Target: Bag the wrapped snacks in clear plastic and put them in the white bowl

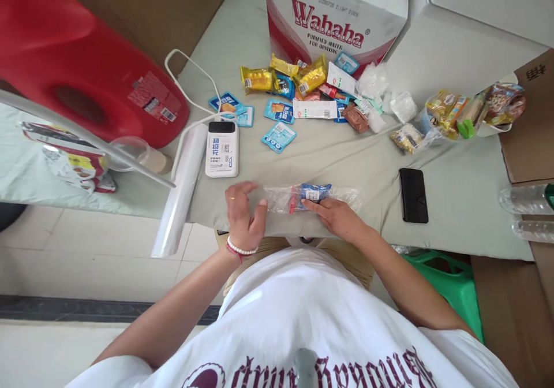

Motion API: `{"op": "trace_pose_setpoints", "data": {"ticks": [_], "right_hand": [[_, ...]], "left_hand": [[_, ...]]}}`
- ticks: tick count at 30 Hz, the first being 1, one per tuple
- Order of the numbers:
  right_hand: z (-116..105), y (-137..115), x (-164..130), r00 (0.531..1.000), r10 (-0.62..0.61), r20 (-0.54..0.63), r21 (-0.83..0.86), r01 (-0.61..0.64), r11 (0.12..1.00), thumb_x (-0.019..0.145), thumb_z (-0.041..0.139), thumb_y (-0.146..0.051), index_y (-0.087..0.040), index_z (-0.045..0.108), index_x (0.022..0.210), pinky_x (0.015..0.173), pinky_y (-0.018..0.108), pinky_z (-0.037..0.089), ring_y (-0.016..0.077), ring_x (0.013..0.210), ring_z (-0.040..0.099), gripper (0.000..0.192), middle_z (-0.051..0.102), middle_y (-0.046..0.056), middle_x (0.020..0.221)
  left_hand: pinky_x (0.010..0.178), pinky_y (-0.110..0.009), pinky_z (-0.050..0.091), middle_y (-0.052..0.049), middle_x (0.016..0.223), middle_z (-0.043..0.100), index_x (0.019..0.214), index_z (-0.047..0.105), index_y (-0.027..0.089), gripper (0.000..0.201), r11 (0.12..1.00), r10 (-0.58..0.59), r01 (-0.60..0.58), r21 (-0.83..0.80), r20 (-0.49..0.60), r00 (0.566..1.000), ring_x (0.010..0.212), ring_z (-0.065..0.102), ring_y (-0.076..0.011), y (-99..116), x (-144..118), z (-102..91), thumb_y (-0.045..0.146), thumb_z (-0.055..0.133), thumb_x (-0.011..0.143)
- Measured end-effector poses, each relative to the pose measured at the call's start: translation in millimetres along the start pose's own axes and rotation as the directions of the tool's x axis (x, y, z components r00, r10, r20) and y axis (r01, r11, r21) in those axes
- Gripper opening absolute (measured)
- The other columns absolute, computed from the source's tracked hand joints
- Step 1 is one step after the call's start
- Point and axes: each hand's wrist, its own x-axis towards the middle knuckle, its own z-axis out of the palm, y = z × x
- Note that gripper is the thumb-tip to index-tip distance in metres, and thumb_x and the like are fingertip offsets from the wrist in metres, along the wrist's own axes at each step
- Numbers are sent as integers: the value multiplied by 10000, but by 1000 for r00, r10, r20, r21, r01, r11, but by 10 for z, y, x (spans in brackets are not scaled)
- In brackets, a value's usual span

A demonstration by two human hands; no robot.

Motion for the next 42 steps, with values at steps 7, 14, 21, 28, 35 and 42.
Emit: {"op": "trace_pose_setpoints", "data": {"ticks": [7, 14, 21, 28, 35, 42], "right_hand": [[12, 9, -18, 1000, -1, -4, 16, 1, 1000, 1020, 475, -104, -256, 554, 1526, 781, 291, 518, 190, 812, 593, 534, 645, 61, 906], [-1, -30, -7, 1000, 1, -6, 24, -1, 1000, 1026, 512, -138, -245, 600, 1485, 761, 279, 494, 176, 780, 558, 479, 619, 45, 871], [48, -115, -165, 997, -9, -74, -7, 9, 1000, 987, 554, -156, -185, 572, 1484, 880, 376, 519, 246, 935, 514, 498, 605, 95, 985], [123, -226, -265, 982, 51, -184, 57, -41, 998, 968, 479, -100, -153, 609, 1421, 880, 426, 524, 269, 950, 486, 474, 576, 119, 991], [-209, -223, -376, 884, 223, -411, 317, -91, 944, 1032, 460, -183, -238, 661, 1322, 823, 363, 542, 219, 913, 585, 357, 592, 84, 974], [-352, 212, -380, 902, 314, -295, 158, -278, 947, 979, 512, -158, -233, 771, 1105, 816, 386, 525, 246, 960, 587, 298, 680, 113, 1143]], "left_hand": [[1115, -564, 416, -166, 1316, 616, 889, 713, 199, 236, 976, -191, 147, 158, 314, 930, 1370, 477, -399, 182, 203, 115, 422, 668, 827], [608, -266, 442, 30, 633, 591, 799, 664, 219, 197, 904, -293, 409, -126, 515, 806, 611, 552, -146, 496, 291, 67, 391, 610, 878], [649, -327, 439, -81, 907, 705, 923, 707, 206, 320, 987, -86, 0, 162, 525, 847, 734, 647, -209, 730, 355, 531, 295, 414, 1015], [643, -334, 392, -80, 913, 648, 985, 738, 247, 234, 956, -16, -102, 276, 396, 918, 870, 606, -245, 742, 174, 623, 406, 568, 999], [838, -402, 383, -94, 995, 624, 1186, 762, 296, 275, 979, 39, -109, 174, 363, 931, 933, 529, -253, 675, 34, 800, 301, 556, 1004], [863, -445, 354, -101, 994, 706, 1187, 770, 383, 337, 950, 177, -259, 173, 384, 906, 952, 556, -263, 641, -18, 801, 227, 531, 1006]]}}
